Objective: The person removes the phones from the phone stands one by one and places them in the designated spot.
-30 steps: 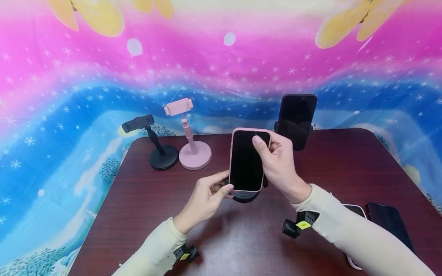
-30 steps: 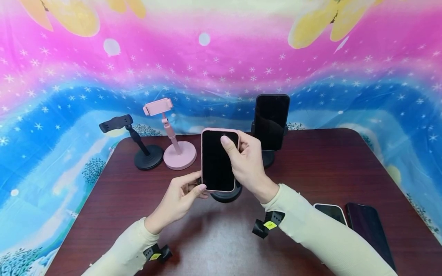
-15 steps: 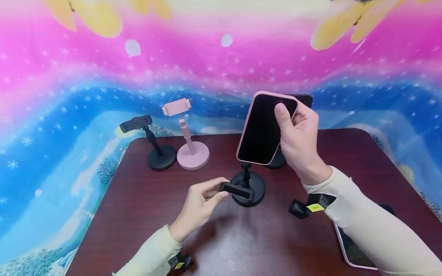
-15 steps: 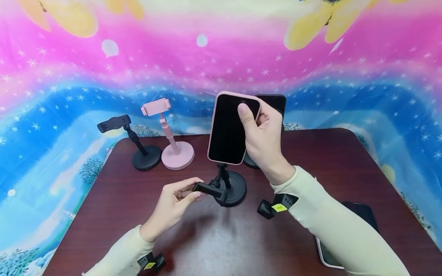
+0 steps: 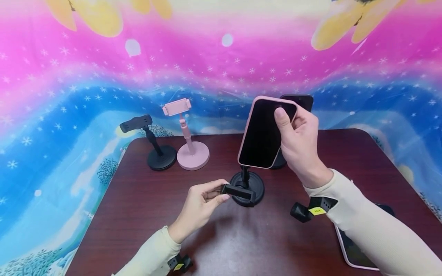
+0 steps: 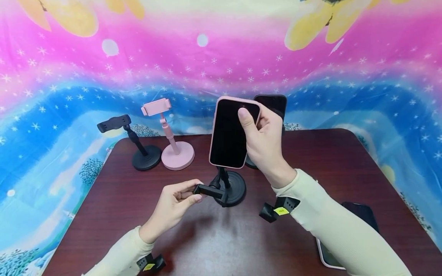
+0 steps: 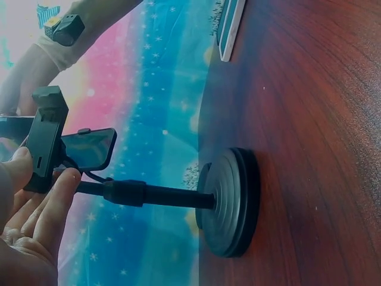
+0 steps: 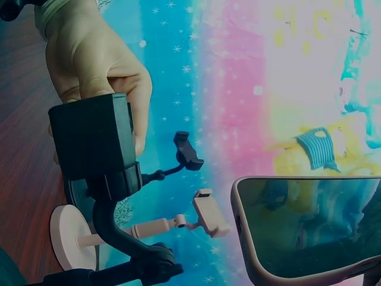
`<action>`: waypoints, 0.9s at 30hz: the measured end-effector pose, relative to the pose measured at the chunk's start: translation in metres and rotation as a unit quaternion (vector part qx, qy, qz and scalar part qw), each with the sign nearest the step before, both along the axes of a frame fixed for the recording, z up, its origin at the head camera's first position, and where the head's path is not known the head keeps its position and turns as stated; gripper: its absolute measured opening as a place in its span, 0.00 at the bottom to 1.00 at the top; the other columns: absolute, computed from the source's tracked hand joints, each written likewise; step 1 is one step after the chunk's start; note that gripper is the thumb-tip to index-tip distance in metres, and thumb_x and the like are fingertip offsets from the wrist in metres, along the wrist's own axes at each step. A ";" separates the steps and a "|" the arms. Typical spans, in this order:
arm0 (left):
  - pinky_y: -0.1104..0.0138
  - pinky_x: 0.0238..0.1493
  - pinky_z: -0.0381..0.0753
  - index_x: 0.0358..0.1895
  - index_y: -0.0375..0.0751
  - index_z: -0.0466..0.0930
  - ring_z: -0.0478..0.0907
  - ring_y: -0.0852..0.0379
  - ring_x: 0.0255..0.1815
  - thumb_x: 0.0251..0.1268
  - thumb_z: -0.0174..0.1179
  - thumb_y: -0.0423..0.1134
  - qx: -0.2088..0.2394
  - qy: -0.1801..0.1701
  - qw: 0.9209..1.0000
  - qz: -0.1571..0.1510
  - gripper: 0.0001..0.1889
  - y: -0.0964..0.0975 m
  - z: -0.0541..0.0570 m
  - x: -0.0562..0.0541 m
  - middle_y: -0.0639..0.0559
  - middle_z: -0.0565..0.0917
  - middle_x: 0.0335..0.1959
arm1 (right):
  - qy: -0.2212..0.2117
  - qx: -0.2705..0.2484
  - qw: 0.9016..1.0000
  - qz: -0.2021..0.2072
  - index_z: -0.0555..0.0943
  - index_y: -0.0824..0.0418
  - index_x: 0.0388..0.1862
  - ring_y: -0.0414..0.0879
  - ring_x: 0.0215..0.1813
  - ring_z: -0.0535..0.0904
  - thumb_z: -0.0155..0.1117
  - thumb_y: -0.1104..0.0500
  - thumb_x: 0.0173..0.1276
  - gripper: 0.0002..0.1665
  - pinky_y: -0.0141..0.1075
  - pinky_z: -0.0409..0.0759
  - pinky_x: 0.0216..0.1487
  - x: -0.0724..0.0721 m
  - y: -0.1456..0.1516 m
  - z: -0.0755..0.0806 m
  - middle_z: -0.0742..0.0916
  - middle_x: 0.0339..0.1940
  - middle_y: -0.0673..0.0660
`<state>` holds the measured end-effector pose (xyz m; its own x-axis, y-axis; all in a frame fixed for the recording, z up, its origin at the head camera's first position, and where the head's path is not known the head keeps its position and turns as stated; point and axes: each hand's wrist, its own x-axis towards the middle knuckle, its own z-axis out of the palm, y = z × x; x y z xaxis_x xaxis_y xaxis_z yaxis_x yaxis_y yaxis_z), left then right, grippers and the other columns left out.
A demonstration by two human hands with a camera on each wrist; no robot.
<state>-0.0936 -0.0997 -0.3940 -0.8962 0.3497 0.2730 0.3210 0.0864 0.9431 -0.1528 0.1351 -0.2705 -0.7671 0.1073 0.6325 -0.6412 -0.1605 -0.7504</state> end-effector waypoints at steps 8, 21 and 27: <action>0.69 0.48 0.88 0.50 0.40 0.85 0.90 0.53 0.45 0.66 0.65 0.30 -0.001 -0.004 1.000 -0.003 0.11 0.002 0.001 0.000 0.42 0.90 0.44 | -0.011 0.001 1.000 -0.006 0.86 0.67 0.47 0.41 0.34 0.90 0.65 0.59 0.73 0.12 0.33 0.89 0.37 0.003 0.002 -0.002 0.93 0.35 0.51; 0.71 0.46 0.88 0.51 0.39 0.85 0.88 0.64 0.43 0.65 0.67 0.31 0.001 -0.015 1.000 -0.001 0.12 0.005 0.002 -0.001 0.40 0.90 0.44 | -0.062 0.029 0.998 -0.010 0.87 0.64 0.46 0.42 0.34 0.91 0.61 0.64 0.75 0.09 0.33 0.89 0.36 0.007 0.012 -0.008 0.93 0.34 0.52; 0.70 0.47 0.88 0.51 0.39 0.85 0.88 0.64 0.44 0.65 0.67 0.32 0.005 -0.016 1.000 -0.003 0.12 0.006 0.001 -0.001 0.40 0.90 0.44 | -0.078 0.048 0.996 -0.023 0.87 0.63 0.45 0.41 0.32 0.90 0.60 0.63 0.76 0.09 0.31 0.89 0.35 0.007 0.016 -0.010 0.93 0.32 0.49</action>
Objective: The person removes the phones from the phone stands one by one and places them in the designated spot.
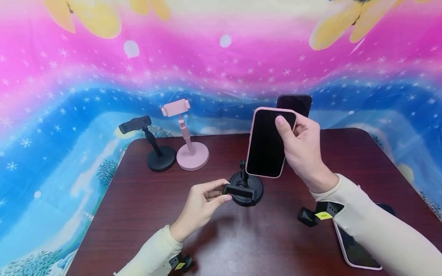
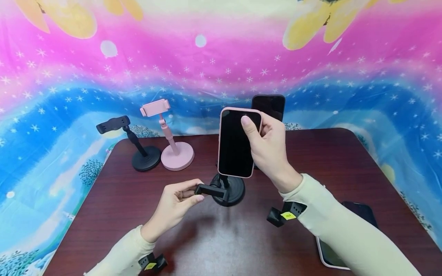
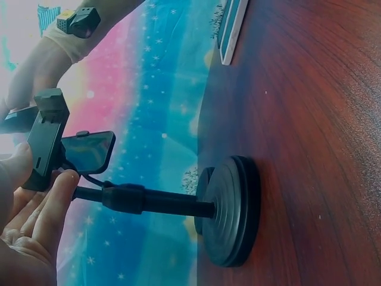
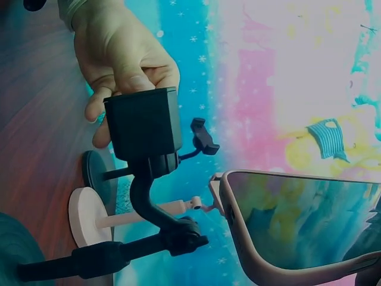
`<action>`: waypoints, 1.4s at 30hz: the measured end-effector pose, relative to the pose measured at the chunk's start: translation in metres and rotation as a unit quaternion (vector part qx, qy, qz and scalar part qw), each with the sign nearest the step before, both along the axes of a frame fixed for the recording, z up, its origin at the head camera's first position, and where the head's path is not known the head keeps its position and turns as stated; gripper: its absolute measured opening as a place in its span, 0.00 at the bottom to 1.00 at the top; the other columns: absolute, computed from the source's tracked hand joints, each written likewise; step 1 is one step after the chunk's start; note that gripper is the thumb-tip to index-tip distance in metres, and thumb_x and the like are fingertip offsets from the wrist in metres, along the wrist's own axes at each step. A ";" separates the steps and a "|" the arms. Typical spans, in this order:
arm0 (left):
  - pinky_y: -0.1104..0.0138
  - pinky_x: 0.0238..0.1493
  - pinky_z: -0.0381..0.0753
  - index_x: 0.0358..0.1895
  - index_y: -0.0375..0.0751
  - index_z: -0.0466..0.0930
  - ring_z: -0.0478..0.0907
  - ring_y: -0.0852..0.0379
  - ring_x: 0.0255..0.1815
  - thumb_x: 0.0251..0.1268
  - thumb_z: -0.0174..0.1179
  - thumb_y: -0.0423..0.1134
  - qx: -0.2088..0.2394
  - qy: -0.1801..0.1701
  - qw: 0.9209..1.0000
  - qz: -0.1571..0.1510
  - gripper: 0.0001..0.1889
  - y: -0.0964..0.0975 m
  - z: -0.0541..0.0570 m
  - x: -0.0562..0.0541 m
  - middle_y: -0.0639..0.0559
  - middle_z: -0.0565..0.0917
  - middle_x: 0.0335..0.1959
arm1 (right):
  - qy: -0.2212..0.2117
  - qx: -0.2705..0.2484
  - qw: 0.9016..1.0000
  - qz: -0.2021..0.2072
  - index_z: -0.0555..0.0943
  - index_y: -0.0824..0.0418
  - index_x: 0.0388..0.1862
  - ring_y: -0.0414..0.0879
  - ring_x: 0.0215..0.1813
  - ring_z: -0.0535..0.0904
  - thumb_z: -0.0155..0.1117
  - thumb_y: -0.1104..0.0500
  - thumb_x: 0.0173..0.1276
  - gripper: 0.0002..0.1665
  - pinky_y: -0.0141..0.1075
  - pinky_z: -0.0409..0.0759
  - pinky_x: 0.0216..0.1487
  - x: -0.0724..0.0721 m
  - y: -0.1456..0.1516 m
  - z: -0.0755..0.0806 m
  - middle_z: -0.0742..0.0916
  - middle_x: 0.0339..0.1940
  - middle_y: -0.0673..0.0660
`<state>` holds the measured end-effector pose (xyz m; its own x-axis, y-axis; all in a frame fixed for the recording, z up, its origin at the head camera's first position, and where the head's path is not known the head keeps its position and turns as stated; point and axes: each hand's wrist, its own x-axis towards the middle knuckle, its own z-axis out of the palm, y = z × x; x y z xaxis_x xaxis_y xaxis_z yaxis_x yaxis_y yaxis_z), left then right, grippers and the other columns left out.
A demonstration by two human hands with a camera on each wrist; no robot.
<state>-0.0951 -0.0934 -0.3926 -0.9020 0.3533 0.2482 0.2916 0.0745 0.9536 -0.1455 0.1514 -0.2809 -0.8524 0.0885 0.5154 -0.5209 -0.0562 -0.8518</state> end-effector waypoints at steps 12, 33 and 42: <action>0.72 0.47 0.87 0.50 0.32 0.84 0.89 0.52 0.46 0.64 0.67 0.29 0.025 -0.006 1.000 -0.004 0.12 0.003 -0.001 -0.004 0.35 0.89 0.45 | -0.031 0.021 0.999 -0.010 0.88 0.61 0.45 0.39 0.31 0.90 0.58 0.62 0.77 0.11 0.31 0.88 0.34 -0.002 0.008 -0.006 0.93 0.31 0.46; 0.72 0.44 0.88 0.52 0.31 0.83 0.89 0.64 0.40 0.64 0.68 0.30 0.029 -0.001 1.000 -0.004 0.14 0.008 0.001 -0.009 0.32 0.89 0.43 | -0.095 0.007 0.995 -0.028 0.88 0.51 0.39 0.37 0.30 0.89 0.60 0.62 0.76 0.11 0.28 0.87 0.34 0.005 0.032 -0.028 0.92 0.29 0.44; 0.71 0.45 0.88 0.60 0.34 0.81 0.90 0.53 0.44 0.64 0.68 0.31 0.019 0.003 1.000 -0.001 0.21 0.010 0.001 -0.010 0.35 0.88 0.50 | -0.105 0.010 0.994 -0.035 0.88 0.51 0.36 0.36 0.28 0.89 0.60 0.63 0.76 0.12 0.27 0.87 0.32 0.009 0.038 -0.036 0.92 0.27 0.45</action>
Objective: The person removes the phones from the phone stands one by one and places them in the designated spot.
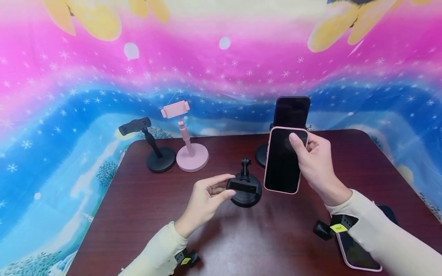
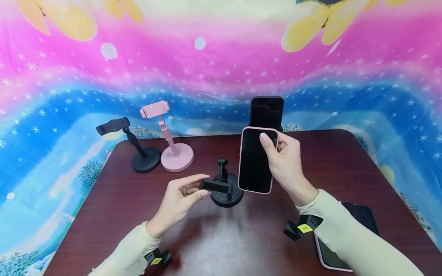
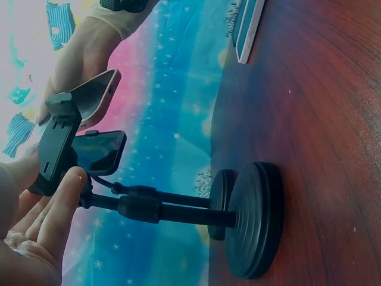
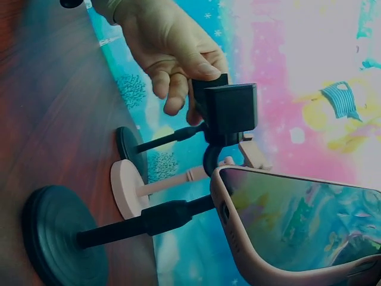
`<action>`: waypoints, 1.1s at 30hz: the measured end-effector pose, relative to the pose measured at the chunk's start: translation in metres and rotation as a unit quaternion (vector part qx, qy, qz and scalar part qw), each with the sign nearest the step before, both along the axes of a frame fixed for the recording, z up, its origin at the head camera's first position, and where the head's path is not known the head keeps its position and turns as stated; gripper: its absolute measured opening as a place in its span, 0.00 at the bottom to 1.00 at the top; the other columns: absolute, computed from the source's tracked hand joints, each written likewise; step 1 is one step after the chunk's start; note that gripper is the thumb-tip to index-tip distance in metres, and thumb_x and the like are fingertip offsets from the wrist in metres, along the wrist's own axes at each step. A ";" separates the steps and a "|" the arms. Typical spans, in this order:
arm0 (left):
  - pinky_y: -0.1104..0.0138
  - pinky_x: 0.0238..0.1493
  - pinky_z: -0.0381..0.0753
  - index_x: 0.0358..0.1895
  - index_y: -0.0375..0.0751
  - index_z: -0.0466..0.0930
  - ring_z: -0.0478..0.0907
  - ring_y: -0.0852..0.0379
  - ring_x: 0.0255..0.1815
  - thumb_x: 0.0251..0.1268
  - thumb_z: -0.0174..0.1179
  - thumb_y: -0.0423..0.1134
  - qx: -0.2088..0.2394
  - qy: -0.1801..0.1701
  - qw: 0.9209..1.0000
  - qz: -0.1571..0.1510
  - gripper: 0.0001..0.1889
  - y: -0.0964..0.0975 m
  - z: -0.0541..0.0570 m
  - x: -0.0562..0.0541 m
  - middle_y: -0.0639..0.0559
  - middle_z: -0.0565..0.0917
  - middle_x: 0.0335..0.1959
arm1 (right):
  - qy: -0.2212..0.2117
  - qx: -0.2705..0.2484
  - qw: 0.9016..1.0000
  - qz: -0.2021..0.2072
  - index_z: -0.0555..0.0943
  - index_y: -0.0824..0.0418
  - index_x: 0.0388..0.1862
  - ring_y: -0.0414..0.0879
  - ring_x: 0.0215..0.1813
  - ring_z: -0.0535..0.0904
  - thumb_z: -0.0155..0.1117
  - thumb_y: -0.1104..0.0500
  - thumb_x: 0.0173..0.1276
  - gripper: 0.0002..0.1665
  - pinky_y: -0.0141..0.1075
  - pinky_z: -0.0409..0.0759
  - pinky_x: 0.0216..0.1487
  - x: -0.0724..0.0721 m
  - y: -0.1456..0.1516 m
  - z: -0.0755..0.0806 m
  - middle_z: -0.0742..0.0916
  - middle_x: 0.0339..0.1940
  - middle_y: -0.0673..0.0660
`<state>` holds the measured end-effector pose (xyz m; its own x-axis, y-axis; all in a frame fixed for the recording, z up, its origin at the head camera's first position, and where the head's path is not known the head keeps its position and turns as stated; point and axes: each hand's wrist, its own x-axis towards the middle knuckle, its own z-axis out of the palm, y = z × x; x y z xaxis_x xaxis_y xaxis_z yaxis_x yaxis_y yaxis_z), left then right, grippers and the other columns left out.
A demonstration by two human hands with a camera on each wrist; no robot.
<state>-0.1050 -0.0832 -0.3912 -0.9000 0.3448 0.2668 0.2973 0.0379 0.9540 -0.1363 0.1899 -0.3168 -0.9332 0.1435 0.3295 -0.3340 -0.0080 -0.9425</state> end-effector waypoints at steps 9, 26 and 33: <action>0.67 0.45 0.89 0.65 0.39 0.79 0.87 0.62 0.39 0.67 0.66 0.32 -0.023 0.006 1.000 -0.006 0.22 0.000 0.003 0.000 0.38 0.88 0.47 | -0.006 0.018 1.000 -0.004 0.88 0.51 0.36 0.35 0.28 0.89 0.60 0.62 0.76 0.12 0.26 0.86 0.32 0.003 0.002 -0.005 0.92 0.26 0.44; 0.68 0.47 0.89 0.56 0.36 0.81 0.86 0.63 0.41 0.69 0.64 0.32 -0.037 -0.007 0.998 -0.046 0.14 0.003 0.007 -0.007 0.37 0.88 0.46 | -0.011 0.005 1.000 -0.001 0.87 0.54 0.34 0.37 0.27 0.89 0.59 0.64 0.76 0.13 0.27 0.86 0.30 0.006 0.009 -0.015 0.92 0.25 0.45; 0.67 0.47 0.89 0.53 0.35 0.83 0.87 0.64 0.41 0.69 0.64 0.31 -0.022 -0.017 0.998 -0.056 0.12 0.004 0.008 -0.011 0.37 0.88 0.46 | -0.013 0.006 1.000 -0.002 0.87 0.54 0.32 0.36 0.27 0.89 0.59 0.65 0.76 0.14 0.27 0.86 0.29 0.009 0.013 -0.020 0.91 0.25 0.45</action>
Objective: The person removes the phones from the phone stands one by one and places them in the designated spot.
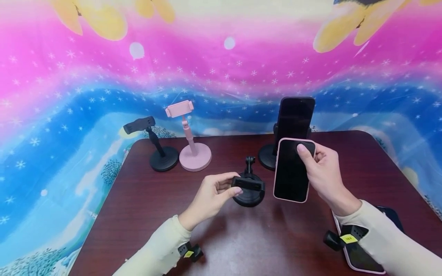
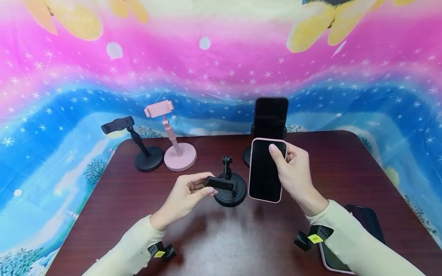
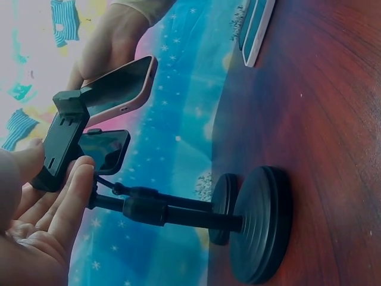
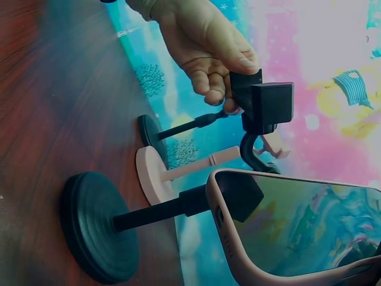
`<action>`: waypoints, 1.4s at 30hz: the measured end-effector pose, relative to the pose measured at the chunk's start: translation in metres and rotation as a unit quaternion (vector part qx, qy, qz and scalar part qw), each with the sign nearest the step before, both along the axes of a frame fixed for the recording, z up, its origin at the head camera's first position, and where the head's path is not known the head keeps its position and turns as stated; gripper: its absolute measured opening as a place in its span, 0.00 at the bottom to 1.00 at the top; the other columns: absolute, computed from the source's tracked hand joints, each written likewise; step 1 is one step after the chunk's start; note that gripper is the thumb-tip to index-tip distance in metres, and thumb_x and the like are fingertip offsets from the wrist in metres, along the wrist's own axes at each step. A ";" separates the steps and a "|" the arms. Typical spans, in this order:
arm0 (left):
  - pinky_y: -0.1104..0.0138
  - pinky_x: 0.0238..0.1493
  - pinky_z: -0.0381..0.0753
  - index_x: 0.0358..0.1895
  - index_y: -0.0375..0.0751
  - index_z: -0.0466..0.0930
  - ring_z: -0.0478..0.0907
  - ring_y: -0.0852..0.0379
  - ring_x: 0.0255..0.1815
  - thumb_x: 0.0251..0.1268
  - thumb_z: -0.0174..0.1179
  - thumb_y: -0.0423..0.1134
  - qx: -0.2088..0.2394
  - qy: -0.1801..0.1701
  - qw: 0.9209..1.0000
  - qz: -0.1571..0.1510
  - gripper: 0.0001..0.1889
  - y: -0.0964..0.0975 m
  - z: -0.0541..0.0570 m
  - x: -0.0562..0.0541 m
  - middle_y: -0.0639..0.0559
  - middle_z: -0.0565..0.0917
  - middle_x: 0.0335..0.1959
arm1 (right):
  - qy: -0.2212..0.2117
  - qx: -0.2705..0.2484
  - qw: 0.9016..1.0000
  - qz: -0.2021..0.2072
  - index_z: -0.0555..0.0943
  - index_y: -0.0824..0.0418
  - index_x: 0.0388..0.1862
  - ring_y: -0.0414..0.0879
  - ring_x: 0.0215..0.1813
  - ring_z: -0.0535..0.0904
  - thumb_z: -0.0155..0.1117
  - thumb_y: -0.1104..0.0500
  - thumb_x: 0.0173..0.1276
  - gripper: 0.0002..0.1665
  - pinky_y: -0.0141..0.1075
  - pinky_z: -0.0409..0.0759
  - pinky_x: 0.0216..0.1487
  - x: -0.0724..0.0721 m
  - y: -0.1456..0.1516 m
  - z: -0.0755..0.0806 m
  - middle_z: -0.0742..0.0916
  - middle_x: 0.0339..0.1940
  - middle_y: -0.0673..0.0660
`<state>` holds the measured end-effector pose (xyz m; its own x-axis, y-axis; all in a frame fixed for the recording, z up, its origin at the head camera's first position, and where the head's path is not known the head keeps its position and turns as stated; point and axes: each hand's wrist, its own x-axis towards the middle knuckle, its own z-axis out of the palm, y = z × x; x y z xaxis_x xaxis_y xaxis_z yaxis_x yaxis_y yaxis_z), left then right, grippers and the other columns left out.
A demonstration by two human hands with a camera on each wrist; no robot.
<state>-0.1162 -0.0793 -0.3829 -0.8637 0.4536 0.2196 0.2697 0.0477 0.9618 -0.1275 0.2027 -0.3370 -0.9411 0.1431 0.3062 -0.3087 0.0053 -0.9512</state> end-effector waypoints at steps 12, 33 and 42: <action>0.67 0.49 0.89 0.51 0.36 0.84 0.88 0.59 0.42 0.69 0.63 0.30 0.035 0.013 0.999 0.006 0.10 0.001 0.001 -0.004 0.37 0.89 0.43 | -0.005 0.019 1.000 0.000 0.88 0.52 0.35 0.35 0.26 0.88 0.58 0.66 0.76 0.14 0.26 0.86 0.29 0.006 0.008 -0.007 0.91 0.24 0.45; 0.66 0.50 0.89 0.53 0.24 0.81 0.90 0.59 0.41 0.68 0.63 0.27 0.116 0.025 0.992 0.041 0.13 -0.004 0.008 -0.010 0.24 0.85 0.44 | -0.054 0.137 0.988 0.035 0.85 0.51 0.38 0.39 0.25 0.89 0.55 0.62 0.79 0.13 0.32 0.87 0.25 0.025 0.026 -0.035 0.90 0.23 0.41; 0.68 0.50 0.88 0.54 0.20 0.79 0.88 0.65 0.40 0.69 0.62 0.28 0.131 0.019 0.990 0.051 0.15 -0.004 0.016 -0.016 0.20 0.83 0.45 | -0.078 0.217 0.973 0.012 0.83 0.61 0.39 0.37 0.22 0.86 0.54 0.58 0.81 0.13 0.31 0.84 0.22 0.031 0.039 -0.043 0.88 0.18 0.42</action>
